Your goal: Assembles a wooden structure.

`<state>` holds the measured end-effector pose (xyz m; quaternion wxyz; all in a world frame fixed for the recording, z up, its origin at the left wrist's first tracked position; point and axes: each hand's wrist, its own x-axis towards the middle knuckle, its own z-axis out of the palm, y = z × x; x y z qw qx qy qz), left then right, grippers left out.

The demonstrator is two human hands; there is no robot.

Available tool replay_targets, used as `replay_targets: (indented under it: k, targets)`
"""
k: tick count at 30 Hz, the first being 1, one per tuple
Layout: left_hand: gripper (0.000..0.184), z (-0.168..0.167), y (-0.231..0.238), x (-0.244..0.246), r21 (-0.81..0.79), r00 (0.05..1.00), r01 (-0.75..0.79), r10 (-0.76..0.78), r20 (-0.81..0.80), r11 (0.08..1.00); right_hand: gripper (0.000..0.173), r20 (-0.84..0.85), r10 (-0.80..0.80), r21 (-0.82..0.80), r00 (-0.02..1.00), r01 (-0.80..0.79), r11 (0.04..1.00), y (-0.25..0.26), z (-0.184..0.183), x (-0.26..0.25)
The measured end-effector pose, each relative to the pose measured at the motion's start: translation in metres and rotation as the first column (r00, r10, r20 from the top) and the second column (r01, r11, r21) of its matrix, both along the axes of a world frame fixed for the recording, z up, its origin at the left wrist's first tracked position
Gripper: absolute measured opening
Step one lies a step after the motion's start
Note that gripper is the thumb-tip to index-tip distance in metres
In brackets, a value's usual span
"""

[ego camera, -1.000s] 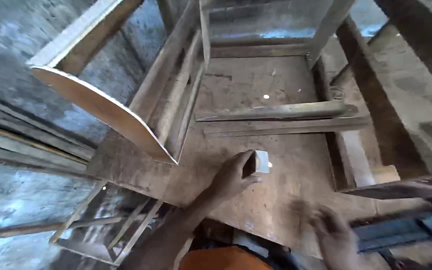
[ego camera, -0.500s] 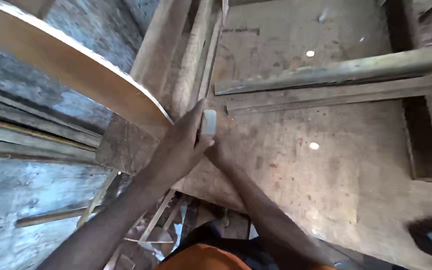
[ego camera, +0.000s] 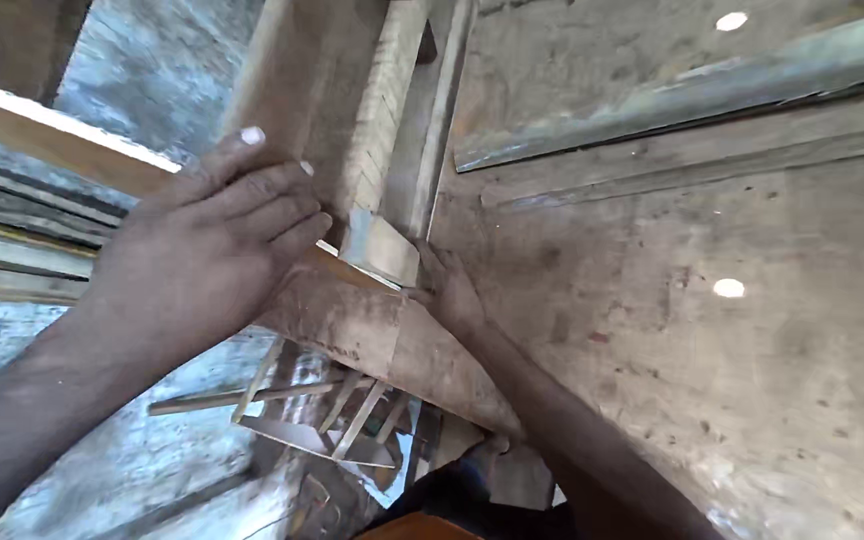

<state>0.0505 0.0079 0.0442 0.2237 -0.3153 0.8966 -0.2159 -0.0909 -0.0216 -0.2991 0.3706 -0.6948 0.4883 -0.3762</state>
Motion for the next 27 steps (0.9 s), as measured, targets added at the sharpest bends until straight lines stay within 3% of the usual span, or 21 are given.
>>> replay_targets:
  k: [5, 12, 16, 20, 27]
  targets:
    - [0.032, 0.003, -0.018, -0.023, 0.066, 0.978, -0.039, 0.024, 0.207, 0.997, 0.087, 0.022, -0.033, -0.08, 0.999, 0.034, 0.996, -0.003, -0.014, 0.001]
    - [0.058, 0.002, -0.048, -0.063, 0.11, 0.9, -0.258, 0.198, 0.388, 0.96, 0.087, 0.039, -0.001, -0.067, 0.999, 0.004, 0.998, -0.006, -0.016, 0.0]
    - [0.049, -0.012, -0.069, -0.076, 0.06, 0.839, -0.376, 0.312, 0.446, 0.925, 0.085, 0.038, -0.008, -0.079, 0.999, 0.011, 0.997, -0.007, -0.016, 0.0]
    - [0.031, -0.011, -0.082, -0.087, 0.13, 0.837, -0.43, 0.341, 0.429, 0.893, 0.086, 0.063, -0.017, -0.107, 0.998, 0.024, 0.994, -0.007, -0.017, 0.001]
    - [0.03, -0.014, -0.095, -0.093, 0.151, 0.809, -0.477, 0.366, 0.46, 0.866, 0.088, 0.045, 0.1, -0.025, 0.994, -0.099, 0.995, -0.014, -0.019, -0.006]
